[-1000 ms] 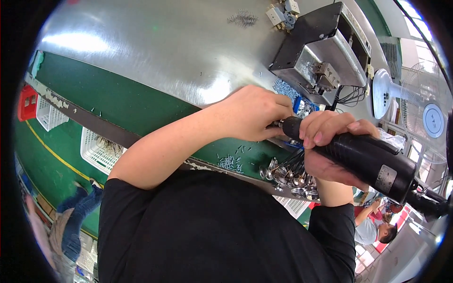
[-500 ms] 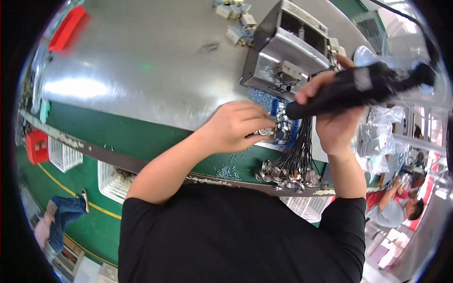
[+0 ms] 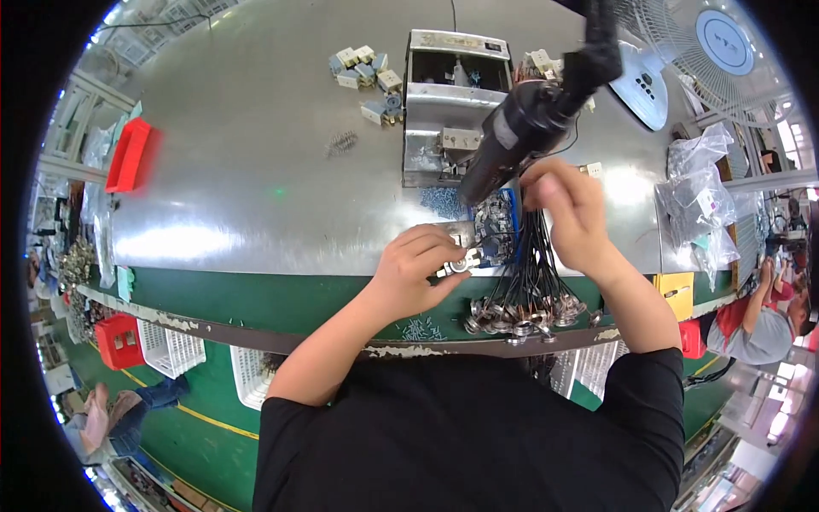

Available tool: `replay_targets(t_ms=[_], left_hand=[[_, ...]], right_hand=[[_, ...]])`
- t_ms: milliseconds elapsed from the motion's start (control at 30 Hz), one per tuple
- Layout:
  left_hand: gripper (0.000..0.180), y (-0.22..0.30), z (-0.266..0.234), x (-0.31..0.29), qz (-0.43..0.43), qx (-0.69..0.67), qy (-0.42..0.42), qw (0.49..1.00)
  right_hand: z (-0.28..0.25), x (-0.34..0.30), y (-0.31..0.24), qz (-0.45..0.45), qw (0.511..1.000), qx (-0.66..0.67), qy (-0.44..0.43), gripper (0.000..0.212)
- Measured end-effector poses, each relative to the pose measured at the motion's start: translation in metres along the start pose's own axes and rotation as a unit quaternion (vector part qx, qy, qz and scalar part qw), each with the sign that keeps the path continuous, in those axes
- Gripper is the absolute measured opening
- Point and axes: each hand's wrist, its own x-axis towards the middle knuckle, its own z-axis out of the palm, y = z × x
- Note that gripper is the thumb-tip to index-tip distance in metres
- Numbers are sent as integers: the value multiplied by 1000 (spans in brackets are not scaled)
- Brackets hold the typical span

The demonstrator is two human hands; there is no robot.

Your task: Assemble electrical components by mounting circular units onto a base and securing them with a power screwdriver.

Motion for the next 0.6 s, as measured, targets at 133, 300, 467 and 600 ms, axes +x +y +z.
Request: replay_targets(t_ms=[133,300,467,600], left_hand=[[31,10,-1,7,34,42,-11,998],[34,40,0,9,-29,92,64,993],[37,60,0,19,-37,120,102,987],[39,66,-1,24,-32,126,96,987]], right_hand=[[14,-2,2,-254,940,-166,-156,38],[25,-8,25,-269,925,-185,-196,46],[24,-8,26,-325,920,-184,-123,42],[28,-10,35,-356,906,-209,-88,42]])
